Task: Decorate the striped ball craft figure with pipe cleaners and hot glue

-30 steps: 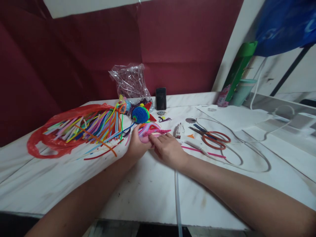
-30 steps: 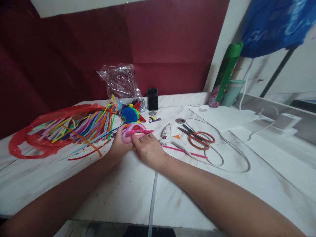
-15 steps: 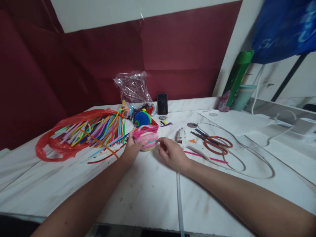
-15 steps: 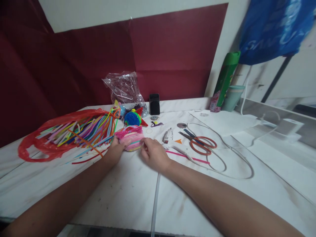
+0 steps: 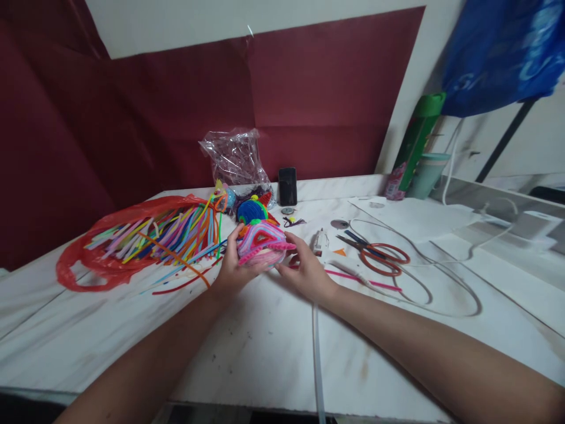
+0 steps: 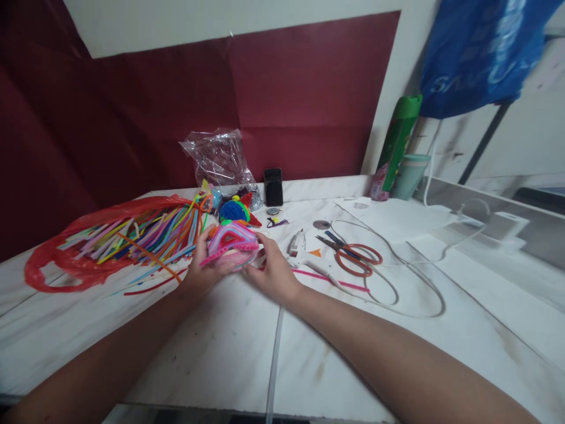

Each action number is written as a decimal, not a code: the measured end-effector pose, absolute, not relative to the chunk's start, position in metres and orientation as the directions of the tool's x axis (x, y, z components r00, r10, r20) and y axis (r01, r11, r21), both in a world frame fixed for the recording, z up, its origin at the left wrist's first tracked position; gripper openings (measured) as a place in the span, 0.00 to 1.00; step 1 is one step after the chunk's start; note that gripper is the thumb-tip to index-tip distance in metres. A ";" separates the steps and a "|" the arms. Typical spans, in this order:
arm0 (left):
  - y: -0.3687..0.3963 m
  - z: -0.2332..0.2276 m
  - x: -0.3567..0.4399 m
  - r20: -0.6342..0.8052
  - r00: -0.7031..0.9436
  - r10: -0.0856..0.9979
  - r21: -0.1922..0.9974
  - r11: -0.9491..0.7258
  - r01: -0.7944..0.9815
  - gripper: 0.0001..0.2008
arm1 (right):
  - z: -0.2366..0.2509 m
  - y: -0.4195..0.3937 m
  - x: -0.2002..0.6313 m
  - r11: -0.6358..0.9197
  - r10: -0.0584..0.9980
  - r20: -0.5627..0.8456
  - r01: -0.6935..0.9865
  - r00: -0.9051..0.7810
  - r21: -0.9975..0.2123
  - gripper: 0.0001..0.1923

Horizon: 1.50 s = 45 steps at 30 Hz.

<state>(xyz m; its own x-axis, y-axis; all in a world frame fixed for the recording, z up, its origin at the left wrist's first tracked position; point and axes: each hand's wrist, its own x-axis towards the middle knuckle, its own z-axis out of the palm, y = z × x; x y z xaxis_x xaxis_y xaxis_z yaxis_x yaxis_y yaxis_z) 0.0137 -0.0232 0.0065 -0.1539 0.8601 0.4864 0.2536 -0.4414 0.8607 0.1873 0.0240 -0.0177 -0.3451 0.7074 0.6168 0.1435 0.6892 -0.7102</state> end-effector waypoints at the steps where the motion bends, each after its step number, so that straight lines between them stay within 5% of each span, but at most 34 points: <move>1: -0.023 0.006 0.014 0.483 -0.147 0.863 0.861 -0.439 0.256 0.48 | -0.018 0.024 0.188 0.694 0.705 0.621 0.149 -0.342 -0.705 0.34; 11: -0.017 0.001 0.011 0.401 -0.097 0.911 0.913 -0.387 0.131 0.46 | -0.021 0.027 0.189 0.675 0.723 0.576 0.212 -0.381 -0.707 0.34; 25: -0.008 -0.019 0.005 0.327 -0.075 0.942 0.944 -0.320 0.084 0.43 | -0.022 0.026 0.193 0.633 0.764 0.491 0.334 -0.419 -0.699 0.19; 31: -0.011 -0.019 0.009 0.359 -0.070 0.931 0.933 -0.357 0.049 0.42 | -0.023 0.026 0.194 0.624 0.765 0.484 0.306 -0.425 -0.719 0.27; 45: -0.010 -0.016 0.006 0.348 -0.046 0.936 0.937 -0.347 0.039 0.41 | -0.026 0.028 0.195 0.641 0.752 0.489 0.314 -0.442 -0.700 0.24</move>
<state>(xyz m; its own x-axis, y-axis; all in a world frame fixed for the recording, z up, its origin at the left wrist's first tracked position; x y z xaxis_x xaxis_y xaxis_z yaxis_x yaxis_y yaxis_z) 0.0065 -0.0097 -0.0160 -0.0455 0.9363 0.3482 0.0387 -0.3467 0.9372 0.1946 0.0285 -0.0261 -0.4424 0.7515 0.4894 0.3143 0.6410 -0.7002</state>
